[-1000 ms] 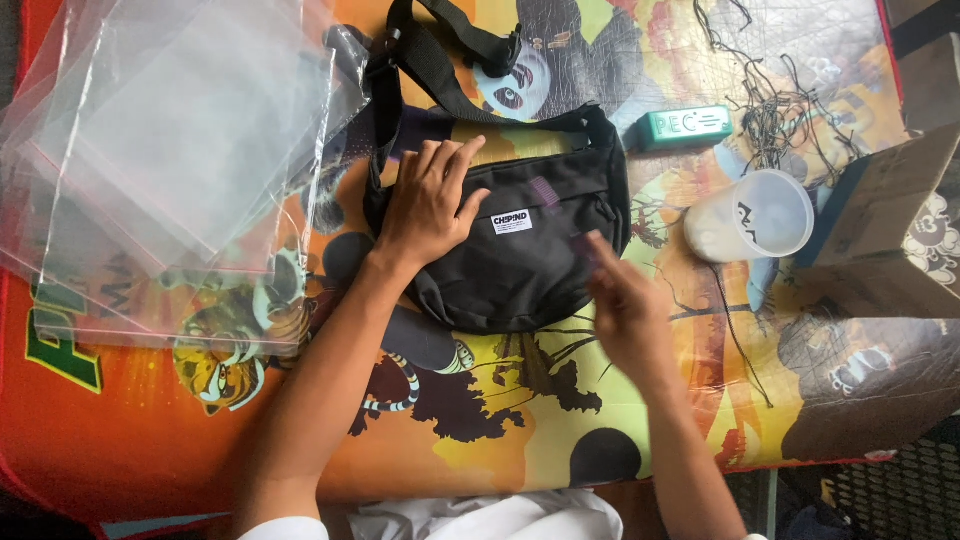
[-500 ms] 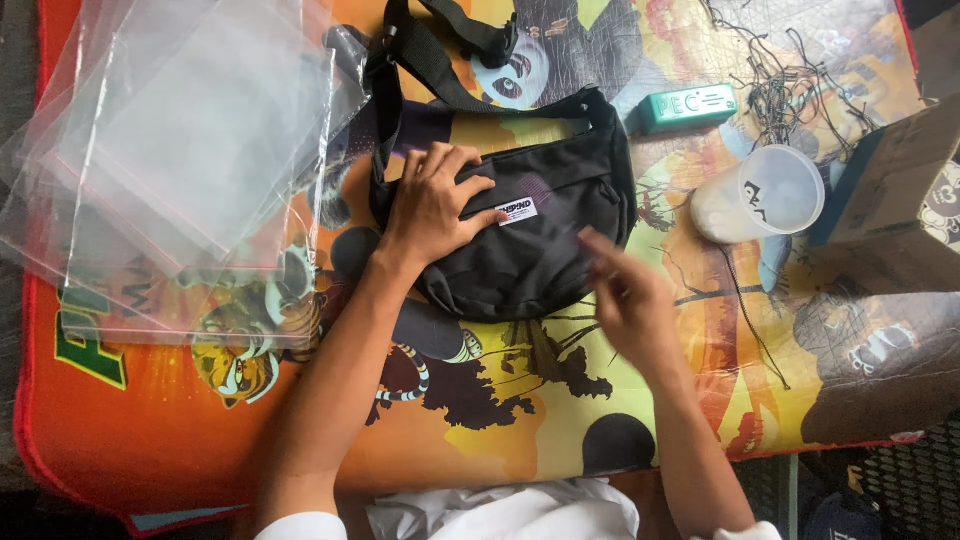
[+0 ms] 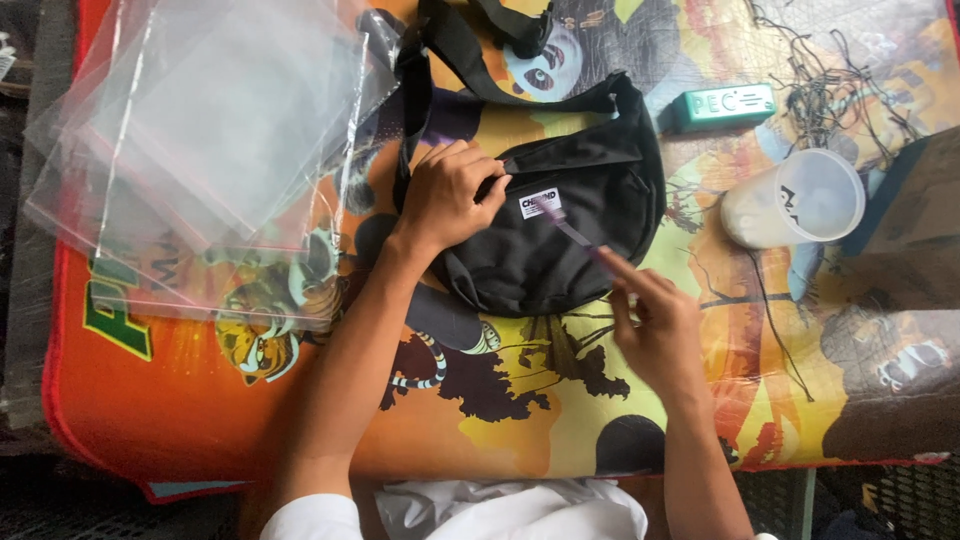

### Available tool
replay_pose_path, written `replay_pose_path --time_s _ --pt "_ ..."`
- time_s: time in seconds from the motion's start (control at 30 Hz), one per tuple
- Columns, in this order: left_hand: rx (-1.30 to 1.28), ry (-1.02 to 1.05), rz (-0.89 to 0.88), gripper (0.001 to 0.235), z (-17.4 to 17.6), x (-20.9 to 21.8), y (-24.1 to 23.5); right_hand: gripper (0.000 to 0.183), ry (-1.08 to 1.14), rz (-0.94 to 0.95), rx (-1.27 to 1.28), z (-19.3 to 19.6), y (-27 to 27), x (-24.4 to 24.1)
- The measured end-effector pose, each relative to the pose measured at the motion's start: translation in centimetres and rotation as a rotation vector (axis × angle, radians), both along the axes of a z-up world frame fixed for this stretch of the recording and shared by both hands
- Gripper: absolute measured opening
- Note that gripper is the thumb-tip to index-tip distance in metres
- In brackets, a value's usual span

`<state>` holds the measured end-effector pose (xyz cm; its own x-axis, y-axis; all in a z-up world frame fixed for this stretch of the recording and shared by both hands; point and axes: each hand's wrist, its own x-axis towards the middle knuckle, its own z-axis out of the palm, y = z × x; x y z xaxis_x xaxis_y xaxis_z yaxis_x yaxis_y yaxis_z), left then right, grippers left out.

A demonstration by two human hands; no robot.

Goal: The person uses a purple toothbrush to scrub the surface of a black shoulder bag placed on a colorful mat. They repeatedly brush the front, sides, and zipper areas of the bag.

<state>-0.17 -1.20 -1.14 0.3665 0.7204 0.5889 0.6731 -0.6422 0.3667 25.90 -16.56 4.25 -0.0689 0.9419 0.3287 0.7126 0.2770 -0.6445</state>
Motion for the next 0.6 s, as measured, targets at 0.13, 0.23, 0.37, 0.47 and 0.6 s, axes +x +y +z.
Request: replay_pose_path --time_s 0.13,0.23,0.37,0.47,0.6 --pt "-0.096 -0.028 -0.05 0.014 0.6 -0.9 0.0 0.05 -0.08 0.077 0.051 0.4 1.1 -2.0" --pt "-0.239 -0.114 -0.113 0.019 3.4 -1.5 -0.7 0.047 -0.168 0.097 0.005 0.0 2.5 -1.9" --pt "-0.318 -0.184 -0.143 0.021 5.1 -1.8 -1.1 0.044 -0.142 -0.085 -0.026 -0.2 3.1 -1.1" --pt "-0.334 -0.224 -0.15 0.02 4.3 -1.8 -1.0 0.045 -0.205 -0.197 0.071 -0.5 2.9 -0.4" --pt "-0.393 -0.317 -0.156 0.023 3.1 -1.4 -1.0 0.055 0.017 -0.051 -0.055 -0.9 2.2 -0.9"
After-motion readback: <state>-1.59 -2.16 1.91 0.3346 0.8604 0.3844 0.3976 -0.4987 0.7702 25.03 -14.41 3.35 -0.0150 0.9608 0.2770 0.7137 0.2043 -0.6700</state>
